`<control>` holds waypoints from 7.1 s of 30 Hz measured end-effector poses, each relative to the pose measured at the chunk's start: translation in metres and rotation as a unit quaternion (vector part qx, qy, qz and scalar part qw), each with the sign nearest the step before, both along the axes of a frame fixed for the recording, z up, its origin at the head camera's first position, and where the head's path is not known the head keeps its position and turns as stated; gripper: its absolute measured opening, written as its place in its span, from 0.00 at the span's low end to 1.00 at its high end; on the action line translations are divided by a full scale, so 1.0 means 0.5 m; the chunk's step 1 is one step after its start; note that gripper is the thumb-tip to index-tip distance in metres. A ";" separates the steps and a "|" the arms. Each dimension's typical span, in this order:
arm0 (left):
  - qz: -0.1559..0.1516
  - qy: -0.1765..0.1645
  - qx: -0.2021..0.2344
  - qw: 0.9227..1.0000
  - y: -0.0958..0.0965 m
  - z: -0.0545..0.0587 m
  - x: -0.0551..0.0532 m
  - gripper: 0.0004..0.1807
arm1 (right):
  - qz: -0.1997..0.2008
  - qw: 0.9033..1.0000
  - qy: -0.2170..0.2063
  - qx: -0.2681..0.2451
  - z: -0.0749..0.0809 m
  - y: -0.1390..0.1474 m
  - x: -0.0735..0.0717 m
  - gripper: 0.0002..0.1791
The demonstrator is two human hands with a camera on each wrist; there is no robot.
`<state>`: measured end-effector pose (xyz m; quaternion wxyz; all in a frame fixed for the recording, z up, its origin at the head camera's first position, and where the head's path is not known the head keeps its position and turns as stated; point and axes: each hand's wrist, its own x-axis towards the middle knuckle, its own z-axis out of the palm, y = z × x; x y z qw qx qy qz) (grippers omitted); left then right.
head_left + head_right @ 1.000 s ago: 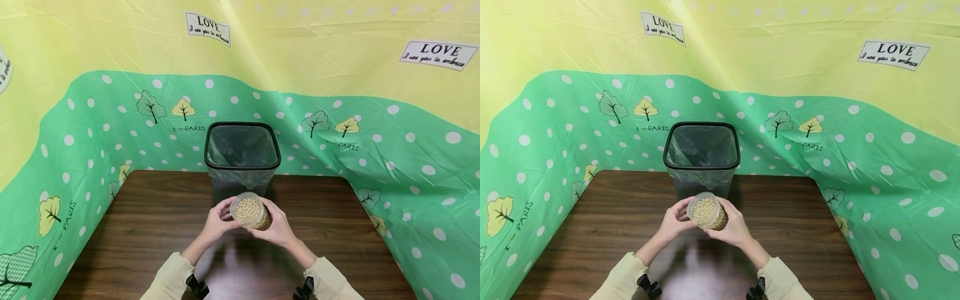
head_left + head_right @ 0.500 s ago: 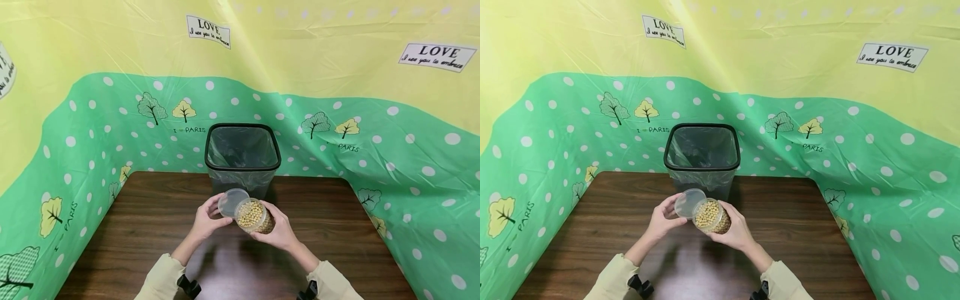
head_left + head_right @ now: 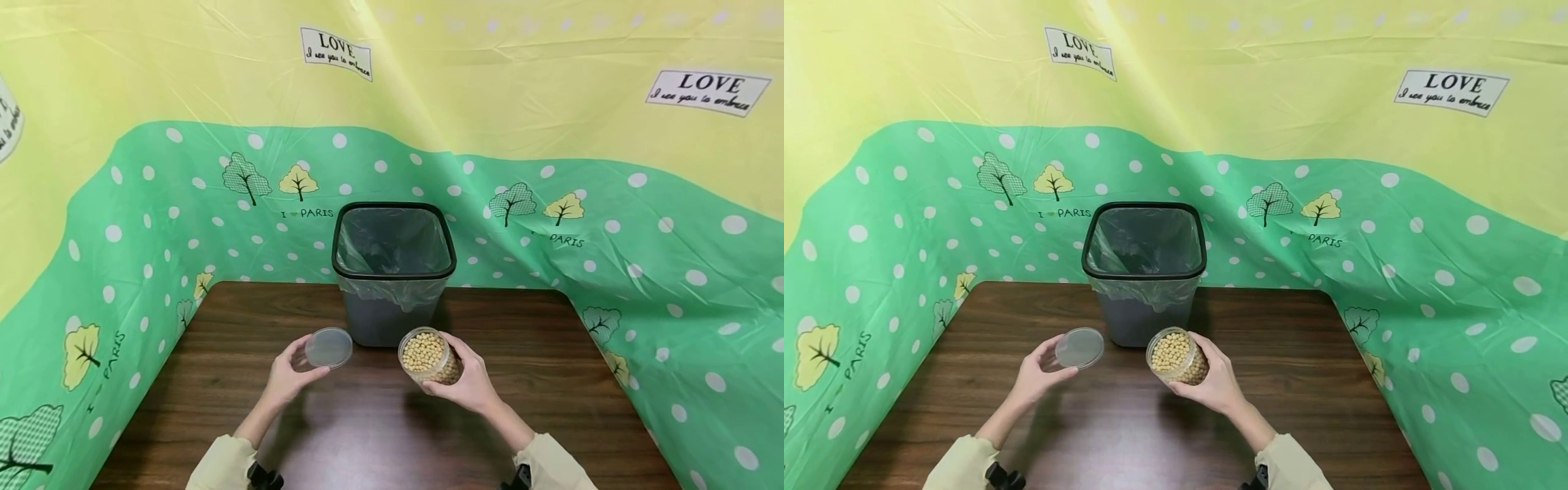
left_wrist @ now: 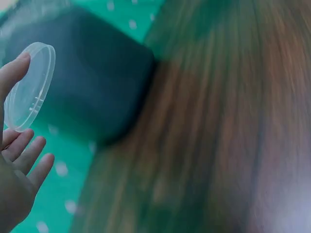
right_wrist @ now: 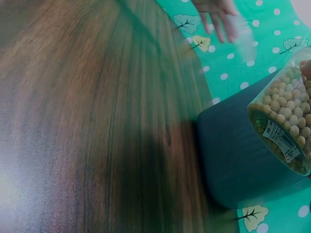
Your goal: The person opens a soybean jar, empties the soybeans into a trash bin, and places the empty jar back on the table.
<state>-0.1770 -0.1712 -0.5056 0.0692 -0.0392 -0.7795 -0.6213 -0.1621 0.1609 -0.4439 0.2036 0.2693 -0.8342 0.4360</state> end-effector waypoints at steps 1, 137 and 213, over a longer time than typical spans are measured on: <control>0.008 -0.015 -0.015 1.000 -0.010 -0.010 -0.001 0.39 | -0.001 1.000 0.003 0.001 -0.006 0.003 -0.002 0.46; -0.032 0.022 -0.241 0.970 0.060 0.271 -0.185 0.45 | -0.036 0.955 0.202 0.215 0.251 0.153 -0.310 0.51; -0.035 0.012 -0.235 0.971 0.058 0.274 -0.186 0.46 | 0.032 0.831 0.412 0.371 0.293 0.134 -0.359 0.53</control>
